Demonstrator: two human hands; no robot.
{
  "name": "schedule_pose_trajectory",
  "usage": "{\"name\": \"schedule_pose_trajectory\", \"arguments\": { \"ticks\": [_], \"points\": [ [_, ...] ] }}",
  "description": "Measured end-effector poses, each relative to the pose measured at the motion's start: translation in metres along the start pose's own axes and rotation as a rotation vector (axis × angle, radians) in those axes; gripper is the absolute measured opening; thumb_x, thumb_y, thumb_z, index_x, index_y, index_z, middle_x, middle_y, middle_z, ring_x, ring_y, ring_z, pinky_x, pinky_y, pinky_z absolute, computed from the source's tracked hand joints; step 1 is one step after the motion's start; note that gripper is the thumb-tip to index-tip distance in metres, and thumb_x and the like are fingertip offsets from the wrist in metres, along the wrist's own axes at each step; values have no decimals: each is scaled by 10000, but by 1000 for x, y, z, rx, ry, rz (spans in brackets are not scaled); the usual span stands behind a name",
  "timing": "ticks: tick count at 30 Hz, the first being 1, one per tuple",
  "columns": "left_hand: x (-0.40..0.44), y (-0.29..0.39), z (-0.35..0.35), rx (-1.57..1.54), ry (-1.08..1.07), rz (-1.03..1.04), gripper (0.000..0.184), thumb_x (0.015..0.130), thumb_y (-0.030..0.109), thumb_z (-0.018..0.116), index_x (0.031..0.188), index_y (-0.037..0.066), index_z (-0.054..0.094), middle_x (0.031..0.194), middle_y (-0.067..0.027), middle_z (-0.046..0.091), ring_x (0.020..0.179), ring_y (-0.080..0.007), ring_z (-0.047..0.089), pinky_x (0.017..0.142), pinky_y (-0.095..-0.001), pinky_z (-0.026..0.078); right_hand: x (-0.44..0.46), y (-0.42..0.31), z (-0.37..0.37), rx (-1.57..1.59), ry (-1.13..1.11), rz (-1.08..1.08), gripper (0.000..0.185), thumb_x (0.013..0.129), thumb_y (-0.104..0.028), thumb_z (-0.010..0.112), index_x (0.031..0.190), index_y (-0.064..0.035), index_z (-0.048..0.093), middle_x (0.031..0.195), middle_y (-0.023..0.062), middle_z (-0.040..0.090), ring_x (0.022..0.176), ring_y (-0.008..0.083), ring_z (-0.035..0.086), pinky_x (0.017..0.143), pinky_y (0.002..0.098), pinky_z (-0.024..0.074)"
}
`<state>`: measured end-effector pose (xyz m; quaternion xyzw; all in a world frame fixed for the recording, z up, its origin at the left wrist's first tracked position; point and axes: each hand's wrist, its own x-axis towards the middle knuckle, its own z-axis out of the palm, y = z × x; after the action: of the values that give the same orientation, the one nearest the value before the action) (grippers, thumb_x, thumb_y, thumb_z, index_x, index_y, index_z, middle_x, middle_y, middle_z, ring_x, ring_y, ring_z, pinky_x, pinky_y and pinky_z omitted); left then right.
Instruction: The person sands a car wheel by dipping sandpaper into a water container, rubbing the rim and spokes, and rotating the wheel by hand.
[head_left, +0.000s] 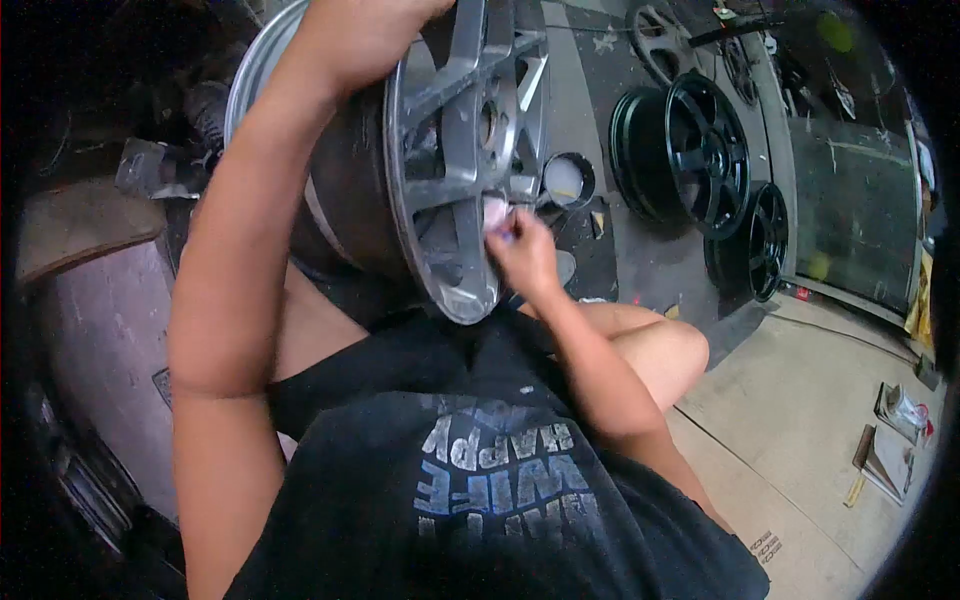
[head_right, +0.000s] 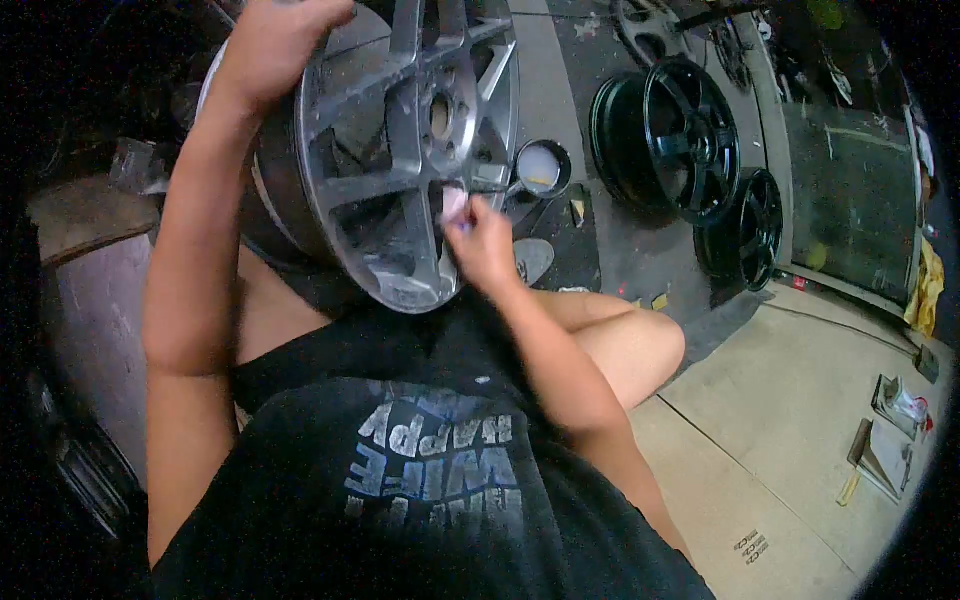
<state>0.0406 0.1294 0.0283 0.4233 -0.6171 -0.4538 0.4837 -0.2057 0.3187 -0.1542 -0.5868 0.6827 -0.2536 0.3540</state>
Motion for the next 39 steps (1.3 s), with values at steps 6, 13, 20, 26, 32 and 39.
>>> {"name": "schedule_pose_trajectory", "arguments": {
  "ticks": [6,13,20,26,32,39],
  "points": [
    [-5,2,-5,44,-18,-2,114,791,50,610,902,27,592,860,-4,568,829,-108,524,773,-259,439,33,-6,3,-71,82,-15,270,811,-172,823,822,13,627,756,196,670,667,295,646,664,393,523],
    [-3,-8,-17,8,-6,88,85,784,26,601,867,26,584,835,-9,567,816,-118,530,753,-268,438,-27,2,-13,-40,-168,106,282,825,-214,827,884,-11,641,784,125,671,722,226,637,691,360,506],
    [-7,-10,-15,-98,-17,8,108,793,23,608,894,43,573,829,3,540,758,-94,497,688,-260,417,8,14,-50,573,-197,307,199,1012,-142,641,1163,-15,667,989,31,705,828,106,660,732,277,557],
    [-1,-18,-17,-98,3,43,105,801,32,612,899,54,584,807,3,541,747,-97,502,670,-269,422,2,14,-42,644,-119,390,358,926,1,708,1277,46,654,964,53,709,817,122,657,752,293,568],
    [-2,-17,-19,-109,19,-14,99,806,28,621,897,56,593,809,4,553,734,-102,513,664,-269,430,4,25,-43,467,-160,333,293,842,55,695,1132,15,707,1003,40,712,858,125,649,810,264,518],
    [-2,-14,-20,-124,5,-8,98,807,28,623,899,55,599,811,10,558,746,-104,519,675,-269,434,9,14,-41,806,-166,350,148,986,-111,642,1107,-28,662,952,46,716,840,124,651,796,278,511]
  ]
}}
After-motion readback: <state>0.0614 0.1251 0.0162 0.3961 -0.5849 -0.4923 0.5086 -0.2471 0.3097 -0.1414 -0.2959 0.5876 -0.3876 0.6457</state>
